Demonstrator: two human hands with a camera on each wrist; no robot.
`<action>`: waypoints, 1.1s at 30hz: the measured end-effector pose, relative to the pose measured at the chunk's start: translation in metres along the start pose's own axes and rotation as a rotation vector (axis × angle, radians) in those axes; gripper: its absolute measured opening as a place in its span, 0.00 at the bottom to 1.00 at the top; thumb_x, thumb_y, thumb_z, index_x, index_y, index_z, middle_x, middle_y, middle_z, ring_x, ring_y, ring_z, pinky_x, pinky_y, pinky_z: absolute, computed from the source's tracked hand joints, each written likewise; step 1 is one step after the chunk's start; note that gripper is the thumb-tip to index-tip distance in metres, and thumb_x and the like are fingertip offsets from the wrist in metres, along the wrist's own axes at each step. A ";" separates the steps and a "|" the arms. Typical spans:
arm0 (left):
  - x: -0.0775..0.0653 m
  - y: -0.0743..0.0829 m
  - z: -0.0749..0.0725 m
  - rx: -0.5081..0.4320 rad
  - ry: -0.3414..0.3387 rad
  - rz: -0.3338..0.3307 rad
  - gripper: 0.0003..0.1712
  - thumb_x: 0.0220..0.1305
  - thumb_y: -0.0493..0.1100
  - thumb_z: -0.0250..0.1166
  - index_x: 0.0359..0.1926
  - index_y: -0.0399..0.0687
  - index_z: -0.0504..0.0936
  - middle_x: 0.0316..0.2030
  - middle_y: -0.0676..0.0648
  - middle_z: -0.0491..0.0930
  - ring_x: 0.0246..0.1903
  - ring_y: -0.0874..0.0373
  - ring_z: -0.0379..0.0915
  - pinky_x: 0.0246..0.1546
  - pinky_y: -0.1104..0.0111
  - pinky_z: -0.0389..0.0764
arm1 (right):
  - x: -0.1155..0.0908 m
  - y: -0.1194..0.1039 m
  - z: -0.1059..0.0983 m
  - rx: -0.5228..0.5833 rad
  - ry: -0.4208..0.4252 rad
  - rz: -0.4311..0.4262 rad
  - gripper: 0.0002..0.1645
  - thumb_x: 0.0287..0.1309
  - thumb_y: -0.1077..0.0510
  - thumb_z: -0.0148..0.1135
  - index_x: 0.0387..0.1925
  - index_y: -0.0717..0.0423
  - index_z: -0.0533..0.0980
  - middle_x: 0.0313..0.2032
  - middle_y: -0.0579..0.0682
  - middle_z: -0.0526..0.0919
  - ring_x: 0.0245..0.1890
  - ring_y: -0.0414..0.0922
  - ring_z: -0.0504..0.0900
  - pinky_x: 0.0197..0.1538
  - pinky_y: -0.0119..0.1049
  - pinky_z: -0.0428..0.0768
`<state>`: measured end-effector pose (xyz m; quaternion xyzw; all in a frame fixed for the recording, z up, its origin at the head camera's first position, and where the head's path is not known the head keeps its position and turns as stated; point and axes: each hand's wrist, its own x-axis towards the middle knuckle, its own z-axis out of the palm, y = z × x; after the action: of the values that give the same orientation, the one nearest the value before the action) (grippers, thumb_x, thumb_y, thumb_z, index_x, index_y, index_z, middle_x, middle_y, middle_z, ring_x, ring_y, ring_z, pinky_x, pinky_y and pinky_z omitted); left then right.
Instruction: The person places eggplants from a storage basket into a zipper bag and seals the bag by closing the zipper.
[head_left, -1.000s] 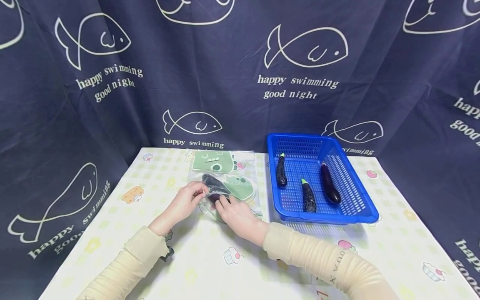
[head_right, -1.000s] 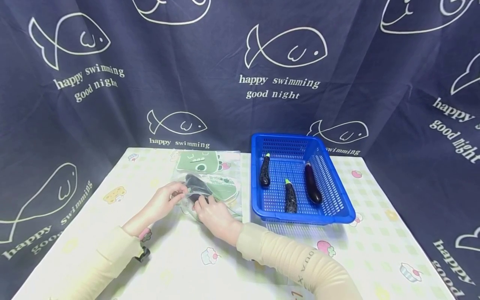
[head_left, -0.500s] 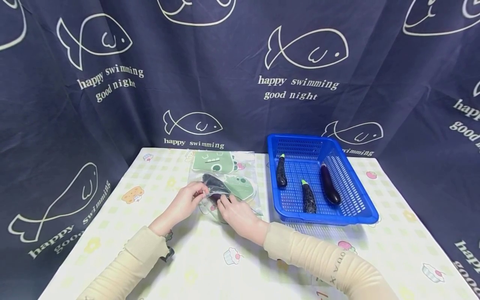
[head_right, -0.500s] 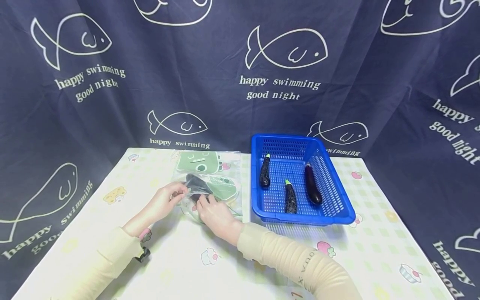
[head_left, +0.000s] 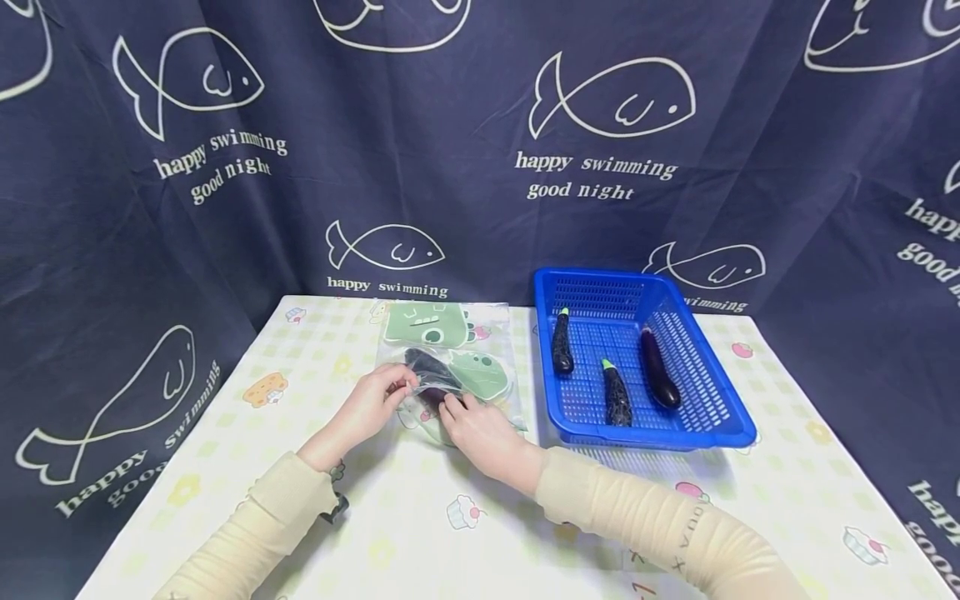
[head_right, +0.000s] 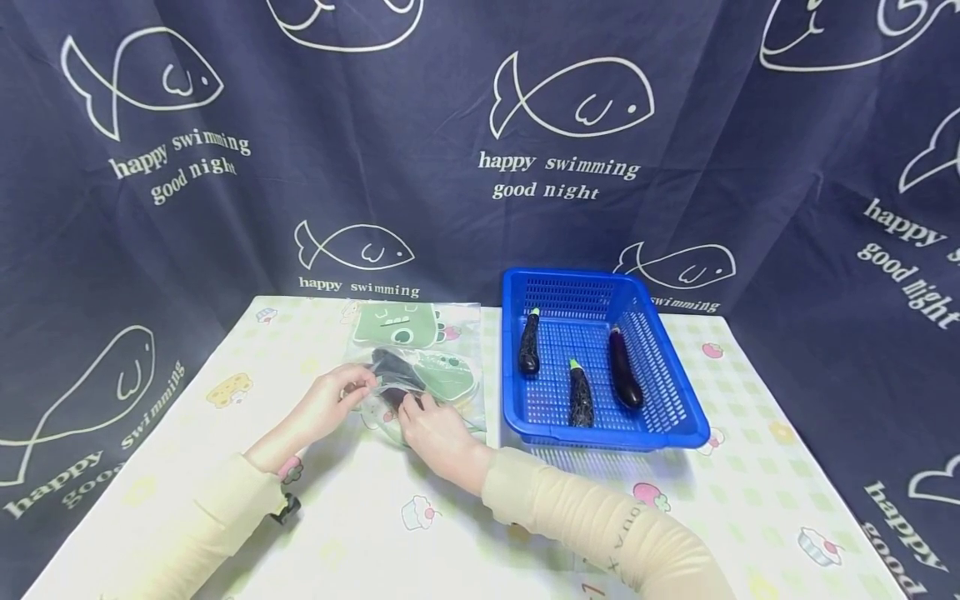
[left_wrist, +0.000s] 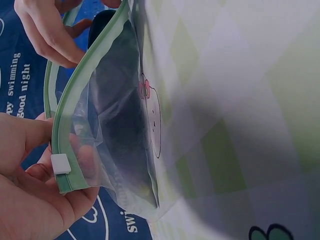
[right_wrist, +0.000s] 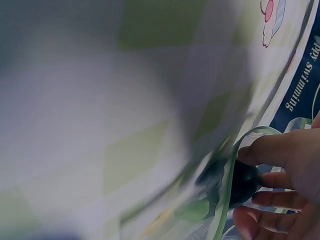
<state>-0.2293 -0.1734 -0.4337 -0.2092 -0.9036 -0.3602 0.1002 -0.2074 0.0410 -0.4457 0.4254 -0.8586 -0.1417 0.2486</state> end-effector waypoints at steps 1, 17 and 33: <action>0.000 0.000 0.000 -0.001 -0.001 -0.001 0.08 0.59 0.29 0.61 0.37 0.46 0.79 0.34 0.47 0.76 0.33 0.60 0.73 0.37 0.67 0.80 | -0.001 0.000 -0.001 0.004 -0.005 -0.001 0.25 0.50 0.59 0.64 0.53 0.55 0.77 0.50 0.51 0.78 0.39 0.45 0.78 0.31 0.32 0.80; -0.001 0.000 0.000 -0.009 -0.008 -0.006 0.08 0.60 0.30 0.61 0.37 0.46 0.78 0.34 0.46 0.76 0.33 0.60 0.73 0.37 0.68 0.79 | -0.015 0.007 -0.017 0.043 0.005 -0.055 0.24 0.51 0.54 0.66 0.51 0.56 0.76 0.45 0.50 0.78 0.36 0.45 0.76 0.25 0.33 0.77; -0.002 0.000 -0.002 -0.010 -0.003 0.003 0.08 0.59 0.29 0.61 0.37 0.45 0.79 0.31 0.51 0.75 0.31 0.60 0.72 0.34 0.69 0.78 | -0.024 0.030 -0.042 0.001 -0.006 -0.117 0.24 0.46 0.58 0.67 0.48 0.53 0.75 0.42 0.48 0.78 0.36 0.44 0.76 0.22 0.30 0.76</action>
<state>-0.2271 -0.1754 -0.4335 -0.2114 -0.9017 -0.3641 0.0983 -0.1917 0.0773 -0.4045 0.4746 -0.8330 -0.1569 0.2371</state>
